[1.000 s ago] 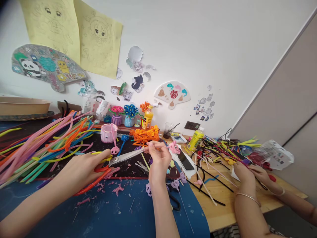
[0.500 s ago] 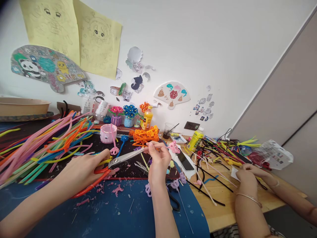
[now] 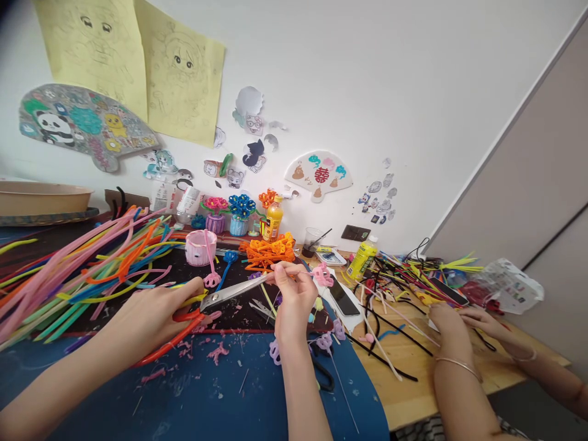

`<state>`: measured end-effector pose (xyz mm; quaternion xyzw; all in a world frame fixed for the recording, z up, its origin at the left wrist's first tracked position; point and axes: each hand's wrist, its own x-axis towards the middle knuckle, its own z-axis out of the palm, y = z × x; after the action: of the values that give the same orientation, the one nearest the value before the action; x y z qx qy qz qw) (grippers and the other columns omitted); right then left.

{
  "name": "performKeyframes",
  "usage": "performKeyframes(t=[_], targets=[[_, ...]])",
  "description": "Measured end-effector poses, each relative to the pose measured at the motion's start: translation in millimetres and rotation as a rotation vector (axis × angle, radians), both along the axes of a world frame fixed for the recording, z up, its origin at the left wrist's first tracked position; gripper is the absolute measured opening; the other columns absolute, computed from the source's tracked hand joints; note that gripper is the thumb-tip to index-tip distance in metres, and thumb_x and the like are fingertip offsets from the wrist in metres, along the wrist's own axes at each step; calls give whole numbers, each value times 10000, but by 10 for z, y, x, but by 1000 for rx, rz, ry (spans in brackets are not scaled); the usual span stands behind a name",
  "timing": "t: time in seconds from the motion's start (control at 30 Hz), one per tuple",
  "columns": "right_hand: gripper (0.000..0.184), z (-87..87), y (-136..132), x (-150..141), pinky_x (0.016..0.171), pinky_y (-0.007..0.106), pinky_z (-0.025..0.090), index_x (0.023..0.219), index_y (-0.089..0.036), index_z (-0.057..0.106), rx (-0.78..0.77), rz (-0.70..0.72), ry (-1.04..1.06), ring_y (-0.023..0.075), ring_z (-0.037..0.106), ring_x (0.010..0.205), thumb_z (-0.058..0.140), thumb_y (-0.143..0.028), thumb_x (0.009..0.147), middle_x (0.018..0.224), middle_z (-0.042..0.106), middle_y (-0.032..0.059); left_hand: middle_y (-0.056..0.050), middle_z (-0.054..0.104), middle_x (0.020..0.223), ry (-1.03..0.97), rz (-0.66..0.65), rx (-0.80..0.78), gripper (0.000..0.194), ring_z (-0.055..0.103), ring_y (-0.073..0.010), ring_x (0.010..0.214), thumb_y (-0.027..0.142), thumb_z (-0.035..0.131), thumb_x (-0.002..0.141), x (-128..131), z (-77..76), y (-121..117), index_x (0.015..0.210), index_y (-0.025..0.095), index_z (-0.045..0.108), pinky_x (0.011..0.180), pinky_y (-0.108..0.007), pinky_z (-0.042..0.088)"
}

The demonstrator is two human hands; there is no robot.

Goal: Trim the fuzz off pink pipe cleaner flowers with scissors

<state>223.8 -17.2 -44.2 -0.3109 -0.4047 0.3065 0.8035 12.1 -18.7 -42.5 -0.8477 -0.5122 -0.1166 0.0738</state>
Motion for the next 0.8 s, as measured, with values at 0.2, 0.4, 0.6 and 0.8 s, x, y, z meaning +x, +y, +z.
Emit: performKeyframes(t=[0.2,0.4,0.6,0.8], targets=[[219,-2,1,-3,602,293,499,617,-172,581,-5,-10,-13,141,619,614,766,-276,673,740,652,-3,-47,702,760,-10,1,10,330,675,-276,702,481,408,901,-3,-8,-15,1093,234,514,489,-273,293],[215,-16,9,6,606,290,509,625,-171,583,-5,-4,-24,145,627,630,762,-278,681,755,655,7,-46,696,764,-50,40,10,334,677,-261,699,532,425,868,14,11,-37,992,235,515,479,-266,296],[219,-20,12,9,614,298,504,622,-170,586,-9,-12,-36,143,622,615,762,-287,680,763,660,10,-51,713,833,-89,2,4,300,675,-254,713,491,431,866,-2,-12,-14,1004,243,529,498,-266,335],[209,-19,15,6,612,286,493,620,-172,591,2,3,-14,140,623,632,766,-270,679,764,657,2,-45,707,796,-46,-1,-1,233,676,-254,720,427,441,874,-6,-14,-3,990,242,522,500,-264,310]])
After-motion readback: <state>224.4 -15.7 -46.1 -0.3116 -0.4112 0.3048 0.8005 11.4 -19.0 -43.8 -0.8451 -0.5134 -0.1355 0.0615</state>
